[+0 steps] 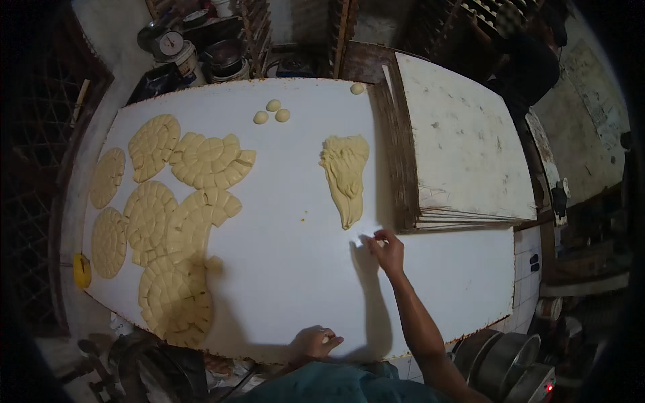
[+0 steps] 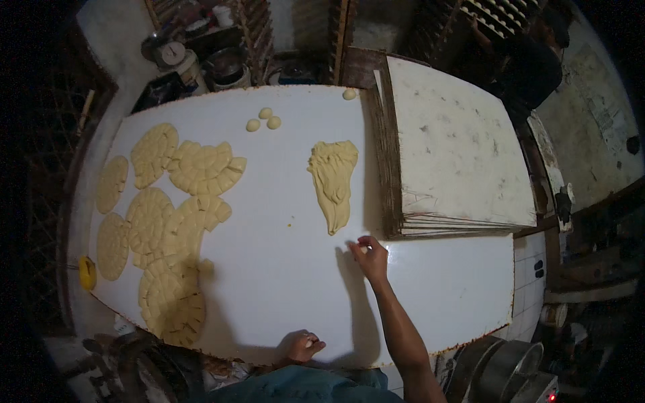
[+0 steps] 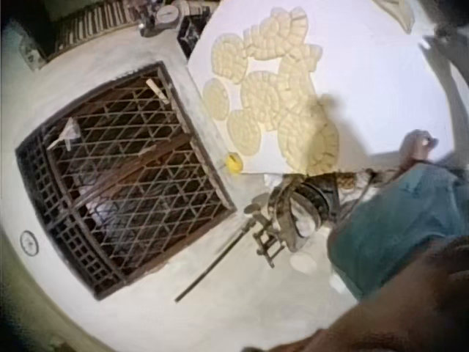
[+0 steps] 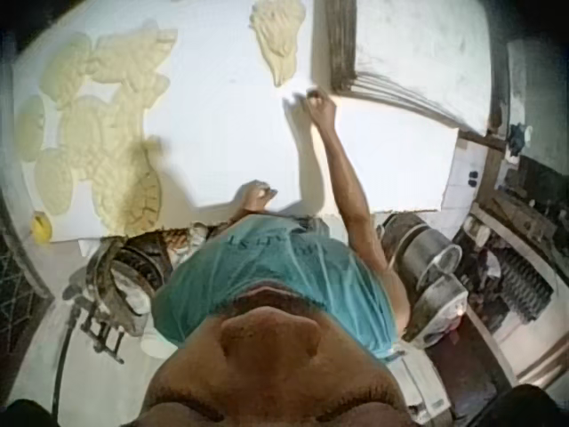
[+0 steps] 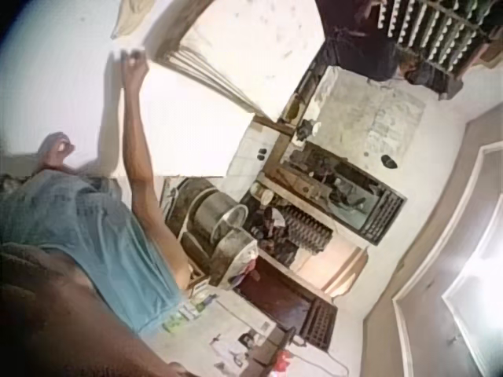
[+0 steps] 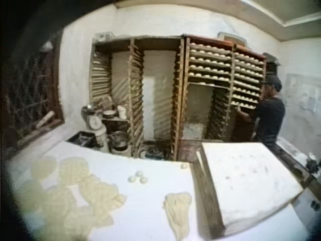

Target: The person prepares bread by pulling portions of dough from a larger mass, shaping them into balls, and arranging them on wooden boards.

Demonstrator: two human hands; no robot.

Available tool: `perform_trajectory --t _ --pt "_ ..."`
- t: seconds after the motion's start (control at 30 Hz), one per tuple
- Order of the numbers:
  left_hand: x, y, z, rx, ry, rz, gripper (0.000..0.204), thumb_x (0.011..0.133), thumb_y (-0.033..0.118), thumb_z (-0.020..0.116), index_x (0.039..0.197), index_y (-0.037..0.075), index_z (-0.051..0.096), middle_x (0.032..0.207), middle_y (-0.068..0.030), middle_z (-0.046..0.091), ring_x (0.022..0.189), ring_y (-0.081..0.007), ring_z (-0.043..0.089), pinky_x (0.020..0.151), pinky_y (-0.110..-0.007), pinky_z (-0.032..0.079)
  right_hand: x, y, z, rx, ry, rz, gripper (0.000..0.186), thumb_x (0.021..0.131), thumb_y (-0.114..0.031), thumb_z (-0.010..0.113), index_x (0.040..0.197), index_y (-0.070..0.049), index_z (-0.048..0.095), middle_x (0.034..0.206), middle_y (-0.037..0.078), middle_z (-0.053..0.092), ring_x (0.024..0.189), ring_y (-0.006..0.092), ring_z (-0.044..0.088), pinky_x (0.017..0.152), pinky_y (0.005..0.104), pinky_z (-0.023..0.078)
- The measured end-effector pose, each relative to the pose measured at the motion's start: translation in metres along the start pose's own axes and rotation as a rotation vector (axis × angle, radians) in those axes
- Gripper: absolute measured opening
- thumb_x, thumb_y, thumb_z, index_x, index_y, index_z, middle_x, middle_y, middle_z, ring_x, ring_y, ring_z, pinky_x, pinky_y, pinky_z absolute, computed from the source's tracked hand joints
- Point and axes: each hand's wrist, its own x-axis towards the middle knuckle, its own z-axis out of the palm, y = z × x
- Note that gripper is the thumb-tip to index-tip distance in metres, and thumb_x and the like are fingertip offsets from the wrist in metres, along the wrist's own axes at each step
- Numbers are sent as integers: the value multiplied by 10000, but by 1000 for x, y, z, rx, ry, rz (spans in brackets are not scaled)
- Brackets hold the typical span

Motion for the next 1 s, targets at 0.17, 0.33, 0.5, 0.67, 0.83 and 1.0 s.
perform_trajectory --t 0.17,0.33,0.5,0.67,0.83,1.0 --pt "-9 -40 -18 -252 232 -44 343 909 311 565 815 -19 580 656 -104 536 640 -158 493 621 -312 407 79 18 52 -363 151 -157 349 718 -246 719 935 22 667 788 143 680 718 216 658 677 331 508" --pt "9 -7 -41 -333 332 19 295 915 262 572 898 -32 591 738 -48 577 706 -107 521 650 -262 436 13 55 23 24 21 73 239 764 -180 697 886 24 674 723 63 666 626 91 592 601 251 481" --pt "33 25 1 -411 124 -16 287 910 260 591 968 -21 606 783 -26 606 760 -98 557 679 -253 463 -114 92 -66 616 134 371 113 845 -92 628 878 16 617 708 50 592 603 126 551 560 258 468" --pt "42 67 28 263 -28 219 374 928 398 490 930 52 633 787 -132 645 710 -297 615 664 -349 482 -158 128 -138 555 349 366 63 835 -62 631 825 -12 593 624 17 536 521 87 485 490 214 410" --pt "58 36 45 -29 122 124 423 950 383 470 763 8 533 608 -63 490 569 -146 458 575 -306 413 -78 77 -69 80 139 -163 299 761 -140 740 1000 0 624 932 138 644 810 240 626 727 325 498" --pt "9 20 50 34 267 105 405 938 351 496 747 -6 519 604 -85 450 603 -147 427 589 -318 397 1 61 -9 -239 147 -522 248 739 -67 688 964 10 618 899 177 617 907 352 570 791 394 468"
